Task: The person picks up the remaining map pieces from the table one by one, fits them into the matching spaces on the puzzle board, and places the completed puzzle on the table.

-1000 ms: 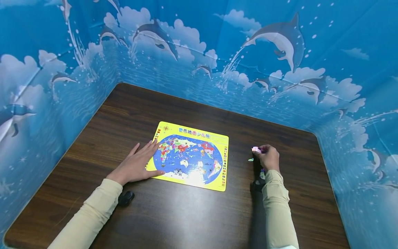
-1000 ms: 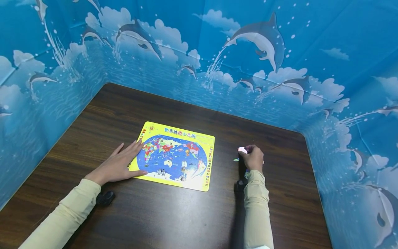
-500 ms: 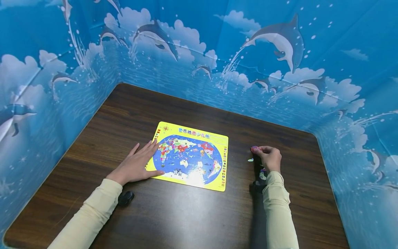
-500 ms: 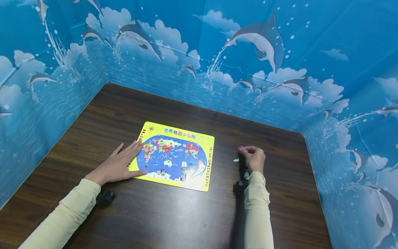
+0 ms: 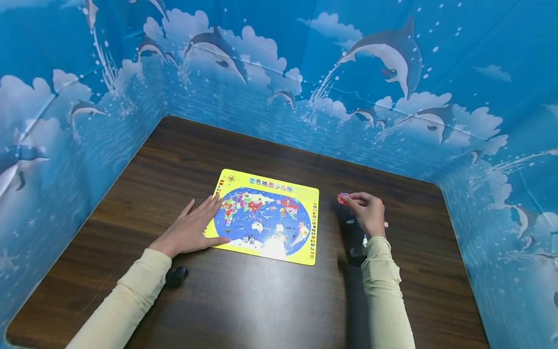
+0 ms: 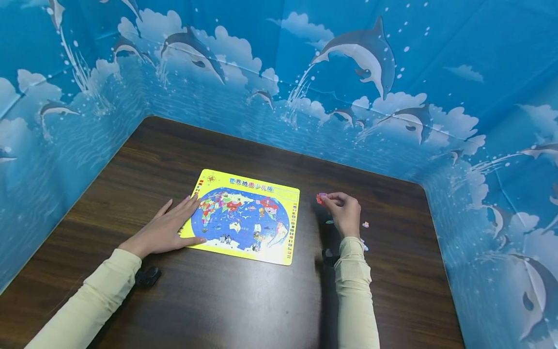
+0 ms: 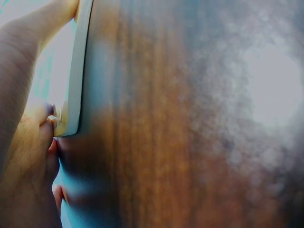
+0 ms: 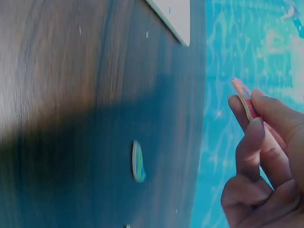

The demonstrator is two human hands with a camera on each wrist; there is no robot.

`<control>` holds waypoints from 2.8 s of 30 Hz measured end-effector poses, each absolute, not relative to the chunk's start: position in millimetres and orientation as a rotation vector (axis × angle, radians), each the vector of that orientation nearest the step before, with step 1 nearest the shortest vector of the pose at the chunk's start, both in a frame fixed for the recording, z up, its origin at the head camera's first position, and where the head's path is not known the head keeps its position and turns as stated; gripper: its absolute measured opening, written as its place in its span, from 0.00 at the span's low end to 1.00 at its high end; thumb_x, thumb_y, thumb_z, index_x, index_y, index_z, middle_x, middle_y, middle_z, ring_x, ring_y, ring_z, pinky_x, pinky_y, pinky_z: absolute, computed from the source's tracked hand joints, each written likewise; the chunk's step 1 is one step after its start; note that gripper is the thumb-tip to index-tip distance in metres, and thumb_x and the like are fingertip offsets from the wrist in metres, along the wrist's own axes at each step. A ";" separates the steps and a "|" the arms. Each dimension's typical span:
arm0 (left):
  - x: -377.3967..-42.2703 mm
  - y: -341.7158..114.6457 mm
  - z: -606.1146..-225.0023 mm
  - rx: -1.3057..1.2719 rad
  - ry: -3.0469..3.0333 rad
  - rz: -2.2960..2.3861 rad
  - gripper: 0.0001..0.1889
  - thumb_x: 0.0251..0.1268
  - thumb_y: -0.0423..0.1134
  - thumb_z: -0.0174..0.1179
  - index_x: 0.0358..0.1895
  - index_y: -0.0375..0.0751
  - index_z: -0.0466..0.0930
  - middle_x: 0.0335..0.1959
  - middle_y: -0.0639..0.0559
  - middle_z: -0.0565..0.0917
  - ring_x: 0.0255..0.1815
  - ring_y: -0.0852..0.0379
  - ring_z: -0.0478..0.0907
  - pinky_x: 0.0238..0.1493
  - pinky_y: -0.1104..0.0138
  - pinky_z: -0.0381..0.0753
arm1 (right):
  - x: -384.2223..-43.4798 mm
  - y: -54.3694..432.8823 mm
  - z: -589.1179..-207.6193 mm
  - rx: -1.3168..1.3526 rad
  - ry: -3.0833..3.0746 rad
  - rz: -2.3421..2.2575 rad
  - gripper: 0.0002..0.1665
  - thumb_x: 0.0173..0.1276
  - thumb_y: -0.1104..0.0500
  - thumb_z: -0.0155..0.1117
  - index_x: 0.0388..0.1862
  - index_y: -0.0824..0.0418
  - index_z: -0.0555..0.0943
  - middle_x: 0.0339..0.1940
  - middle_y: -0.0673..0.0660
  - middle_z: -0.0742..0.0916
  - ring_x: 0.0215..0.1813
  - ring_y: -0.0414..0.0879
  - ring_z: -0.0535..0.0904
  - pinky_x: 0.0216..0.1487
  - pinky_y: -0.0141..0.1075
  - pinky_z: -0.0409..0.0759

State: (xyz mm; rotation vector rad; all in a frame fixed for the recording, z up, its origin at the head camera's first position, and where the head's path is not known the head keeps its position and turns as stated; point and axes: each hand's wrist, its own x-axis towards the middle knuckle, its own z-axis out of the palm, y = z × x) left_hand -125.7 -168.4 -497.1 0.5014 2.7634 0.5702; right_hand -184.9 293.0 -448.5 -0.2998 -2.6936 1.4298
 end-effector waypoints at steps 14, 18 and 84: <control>-126.9 -168.9 -496.1 0.501 2.764 0.589 0.61 0.59 0.76 0.59 0.84 0.39 0.47 0.86 0.43 0.47 0.86 0.43 0.41 0.81 0.39 0.32 | -187.1 230.0 -452.7 -0.222 -2.719 1.863 0.12 0.71 0.68 0.69 0.49 0.76 0.86 0.41 0.69 0.89 0.39 0.53 0.91 0.50 0.47 0.88; -126.7 -169.2 -496.5 0.501 2.761 0.597 0.61 0.60 0.77 0.59 0.84 0.40 0.47 0.86 0.44 0.47 0.86 0.43 0.41 0.81 0.40 0.31 | -188.6 211.2 -457.5 -0.260 -2.722 1.884 0.09 0.70 0.67 0.70 0.45 0.73 0.87 0.37 0.66 0.89 0.37 0.52 0.91 0.48 0.44 0.89; -126.0 -168.4 -495.9 0.491 2.753 0.599 0.60 0.60 0.74 0.60 0.84 0.40 0.47 0.86 0.44 0.48 0.86 0.44 0.41 0.81 0.41 0.30 | -194.0 174.5 -472.4 0.030 -3.080 1.157 0.12 0.67 0.60 0.76 0.47 0.65 0.91 0.46 0.61 0.92 0.45 0.52 0.86 0.48 0.43 0.85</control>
